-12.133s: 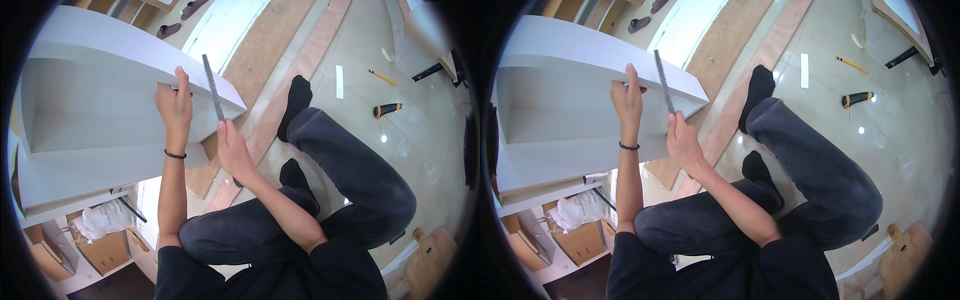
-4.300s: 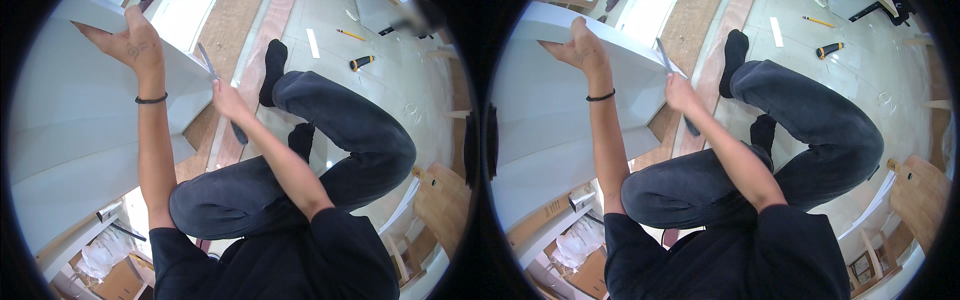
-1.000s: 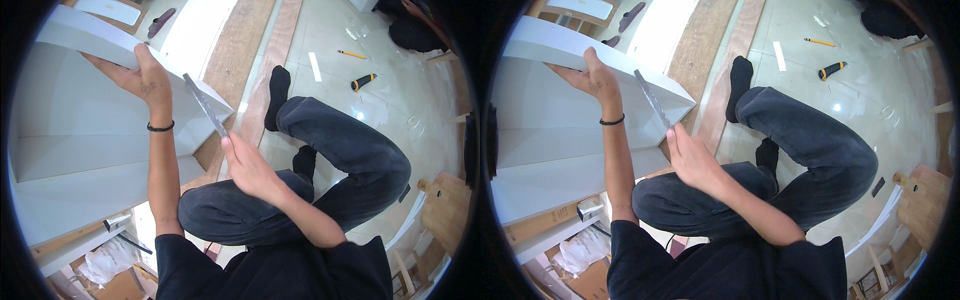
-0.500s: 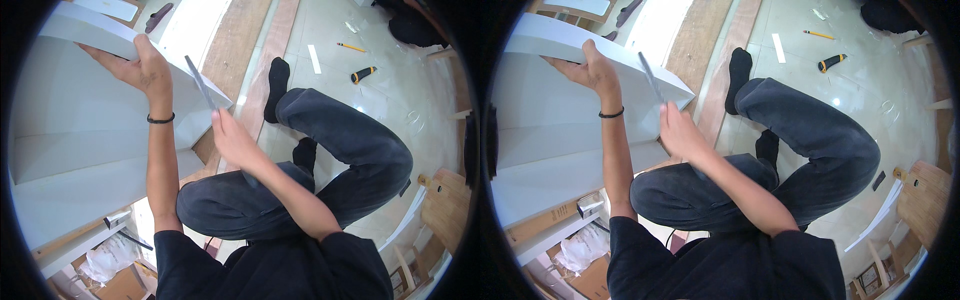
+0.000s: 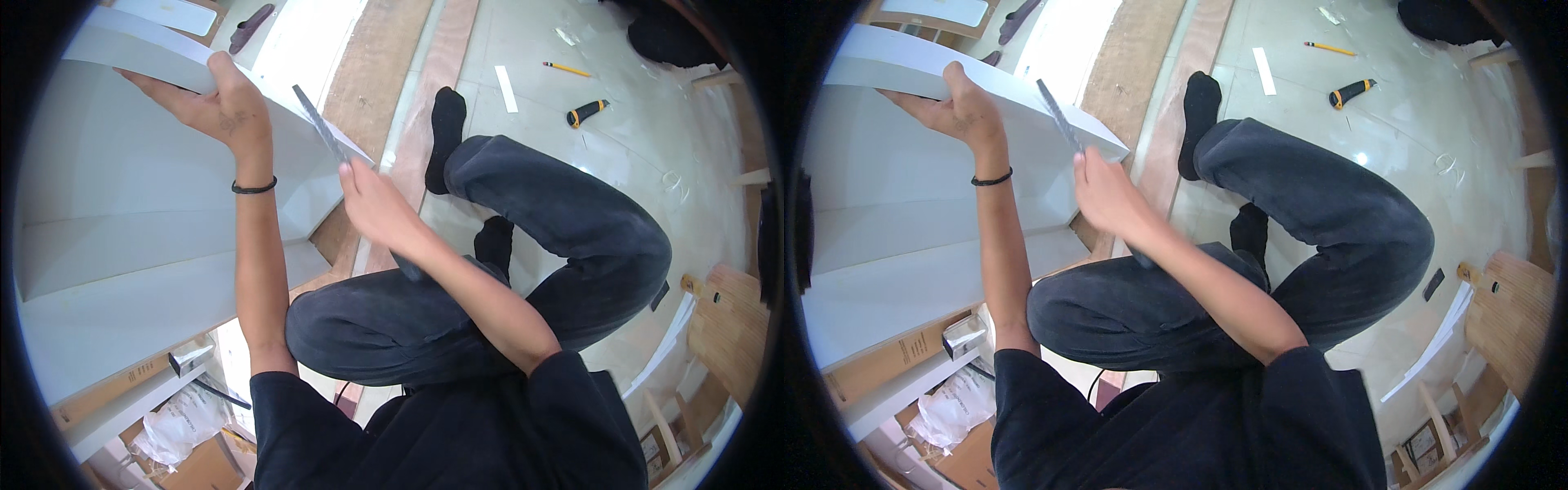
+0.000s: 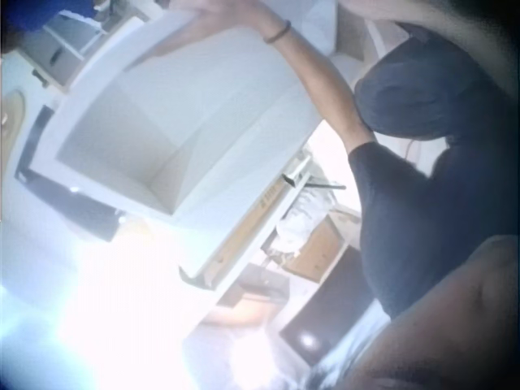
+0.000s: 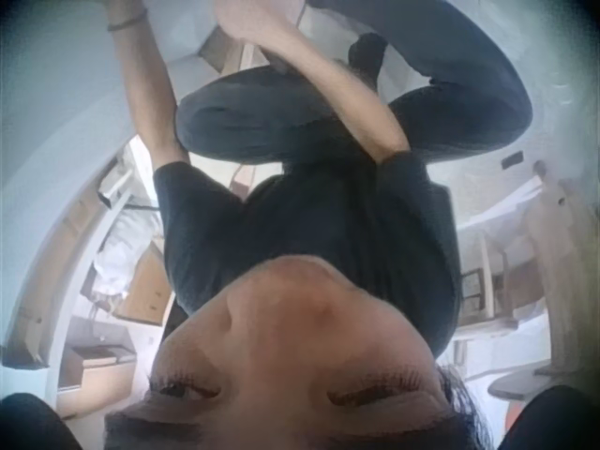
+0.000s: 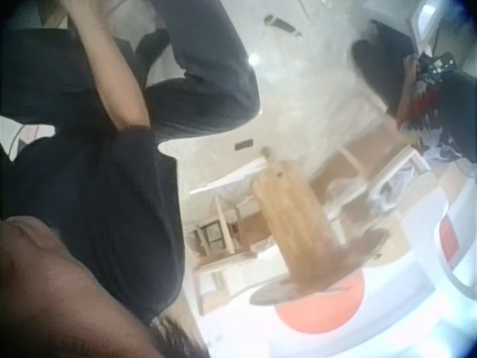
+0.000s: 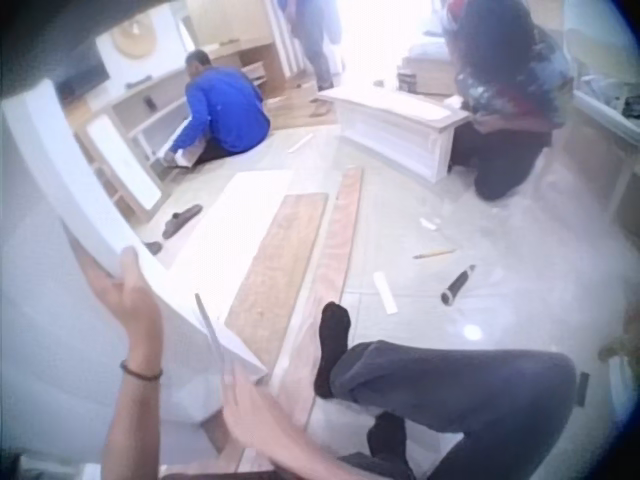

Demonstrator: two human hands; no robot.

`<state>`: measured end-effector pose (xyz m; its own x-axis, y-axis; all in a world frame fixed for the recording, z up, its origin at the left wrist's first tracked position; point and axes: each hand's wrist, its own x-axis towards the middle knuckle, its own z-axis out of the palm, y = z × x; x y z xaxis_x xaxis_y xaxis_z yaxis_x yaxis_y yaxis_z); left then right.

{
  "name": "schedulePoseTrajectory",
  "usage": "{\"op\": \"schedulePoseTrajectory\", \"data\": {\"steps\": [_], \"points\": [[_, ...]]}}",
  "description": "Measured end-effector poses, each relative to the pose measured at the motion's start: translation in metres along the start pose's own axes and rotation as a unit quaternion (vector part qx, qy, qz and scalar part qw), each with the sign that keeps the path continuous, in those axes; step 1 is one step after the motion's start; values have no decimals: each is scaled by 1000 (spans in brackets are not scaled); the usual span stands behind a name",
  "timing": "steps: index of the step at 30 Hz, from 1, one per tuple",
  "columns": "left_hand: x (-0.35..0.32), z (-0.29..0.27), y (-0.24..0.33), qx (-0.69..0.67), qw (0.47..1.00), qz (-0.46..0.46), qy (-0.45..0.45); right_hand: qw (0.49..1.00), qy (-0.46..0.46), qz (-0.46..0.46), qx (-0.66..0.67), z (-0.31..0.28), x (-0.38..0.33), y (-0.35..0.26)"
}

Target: The person sits on the floor and uses a metal file to smooth the edges of a white furniture panel. They then switch to a utility knife to trim the edges of the same panel.

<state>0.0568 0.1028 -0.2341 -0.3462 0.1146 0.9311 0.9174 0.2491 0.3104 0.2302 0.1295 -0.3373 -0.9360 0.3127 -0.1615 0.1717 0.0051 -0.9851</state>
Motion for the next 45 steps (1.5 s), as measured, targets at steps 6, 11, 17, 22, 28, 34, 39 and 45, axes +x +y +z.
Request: {"op": "schedulePoseTrajectory", "data": {"steps": [6,11,17,22,28,34,39,45], "points": [[-3,-1,-3,7,1000,-17,-4,999,18,25,29,6,0,-7],[0,0,-4,24,1000,2,2,999,17,24,-19,0,7,5],[-1,-2,1,15,1000,15,-19,998,36,21,-40,8,17,21],[-2,1,0,1,1000,-13,4,999,-3,39,-33,1,5,25],[-1,-1,0,9,1000,2,-9,994,-22,85,-57,3,23,29],[-1,1,6,-30,999,-17,-6,995,-20,94,-18,1,0,26],[-1,0,6,-10,1000,-11,-6,996,12,70,-54,14,31,59],[-2,-1,5,-18,999,-21,-20,997,12,72,-9,16,15,61]]}}
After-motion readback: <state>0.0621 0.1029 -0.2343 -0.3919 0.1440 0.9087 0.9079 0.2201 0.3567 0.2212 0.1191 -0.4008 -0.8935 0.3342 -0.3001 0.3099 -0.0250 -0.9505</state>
